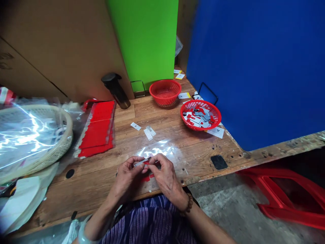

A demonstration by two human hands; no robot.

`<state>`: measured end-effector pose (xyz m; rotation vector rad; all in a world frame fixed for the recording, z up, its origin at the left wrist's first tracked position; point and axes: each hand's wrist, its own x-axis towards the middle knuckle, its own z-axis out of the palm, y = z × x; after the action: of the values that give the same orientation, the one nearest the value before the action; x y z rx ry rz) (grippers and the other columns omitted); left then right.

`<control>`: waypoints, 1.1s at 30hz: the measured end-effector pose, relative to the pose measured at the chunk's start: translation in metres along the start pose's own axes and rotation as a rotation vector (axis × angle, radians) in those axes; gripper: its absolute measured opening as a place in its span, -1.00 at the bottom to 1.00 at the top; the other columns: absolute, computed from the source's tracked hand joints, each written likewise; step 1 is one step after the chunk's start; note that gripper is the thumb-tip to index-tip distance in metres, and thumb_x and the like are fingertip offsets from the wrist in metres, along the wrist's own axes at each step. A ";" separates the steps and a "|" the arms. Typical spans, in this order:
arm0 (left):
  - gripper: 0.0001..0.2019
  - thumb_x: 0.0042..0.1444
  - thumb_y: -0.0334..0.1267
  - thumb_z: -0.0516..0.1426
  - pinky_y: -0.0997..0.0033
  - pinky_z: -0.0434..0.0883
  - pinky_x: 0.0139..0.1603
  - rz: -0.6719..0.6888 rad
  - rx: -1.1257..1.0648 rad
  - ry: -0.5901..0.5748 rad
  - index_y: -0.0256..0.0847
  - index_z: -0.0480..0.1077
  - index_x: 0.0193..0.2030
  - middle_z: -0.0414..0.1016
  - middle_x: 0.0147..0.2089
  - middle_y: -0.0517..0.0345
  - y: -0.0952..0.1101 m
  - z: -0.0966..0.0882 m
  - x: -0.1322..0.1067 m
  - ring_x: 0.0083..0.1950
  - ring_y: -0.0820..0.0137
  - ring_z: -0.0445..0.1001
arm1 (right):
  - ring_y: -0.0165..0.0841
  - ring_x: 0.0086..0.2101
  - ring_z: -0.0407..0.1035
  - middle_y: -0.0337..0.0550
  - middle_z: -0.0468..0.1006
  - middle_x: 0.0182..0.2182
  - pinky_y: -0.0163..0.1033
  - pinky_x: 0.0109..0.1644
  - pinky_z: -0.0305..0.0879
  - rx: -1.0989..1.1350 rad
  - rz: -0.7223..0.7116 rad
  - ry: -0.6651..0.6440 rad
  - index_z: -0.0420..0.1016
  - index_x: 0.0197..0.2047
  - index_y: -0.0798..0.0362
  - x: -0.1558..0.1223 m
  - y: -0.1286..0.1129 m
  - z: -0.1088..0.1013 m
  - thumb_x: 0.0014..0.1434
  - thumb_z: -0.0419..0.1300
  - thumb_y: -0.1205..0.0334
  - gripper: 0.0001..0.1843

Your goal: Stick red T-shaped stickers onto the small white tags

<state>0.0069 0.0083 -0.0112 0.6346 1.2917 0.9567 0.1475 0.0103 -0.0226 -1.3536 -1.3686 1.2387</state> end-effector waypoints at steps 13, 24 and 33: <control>-0.61 -0.21 -0.31 0.33 0.55 0.46 -0.28 -0.082 -0.093 -0.054 -0.28 0.35 -0.20 0.58 -0.41 0.07 -0.001 -0.004 0.000 -0.38 0.43 0.56 | -0.40 -0.43 0.28 -0.30 0.39 -0.48 -0.31 -0.34 0.19 -0.069 -0.026 -0.005 0.32 -0.43 0.02 0.004 -0.009 -0.006 0.07 0.07 0.39 -0.91; -0.63 -0.17 -0.38 0.32 0.60 0.48 -0.30 -0.129 -0.138 -0.054 -0.30 0.35 -0.18 0.58 -0.41 0.06 -0.005 -0.006 0.002 -0.38 0.43 0.57 | -0.42 -0.46 0.24 -0.30 0.34 -0.49 -0.33 -0.38 0.14 -0.165 -0.071 -0.021 0.29 -0.43 0.03 0.009 -0.004 -0.005 0.08 0.04 0.40 -0.90; -0.61 -0.18 -0.35 0.32 0.59 0.47 -0.30 -0.113 -0.139 -0.028 -0.30 0.35 -0.17 0.59 -0.43 0.07 -0.011 -0.004 0.003 -0.41 0.44 0.57 | -0.45 -0.48 0.24 -0.32 0.32 -0.51 -0.36 -0.39 0.13 -0.223 -0.082 -0.030 0.27 -0.42 0.05 0.011 0.000 -0.004 0.06 0.03 0.44 -0.89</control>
<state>0.0052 0.0046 -0.0228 0.4610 1.2119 0.9321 0.1502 0.0217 -0.0231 -1.4184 -1.6049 1.0808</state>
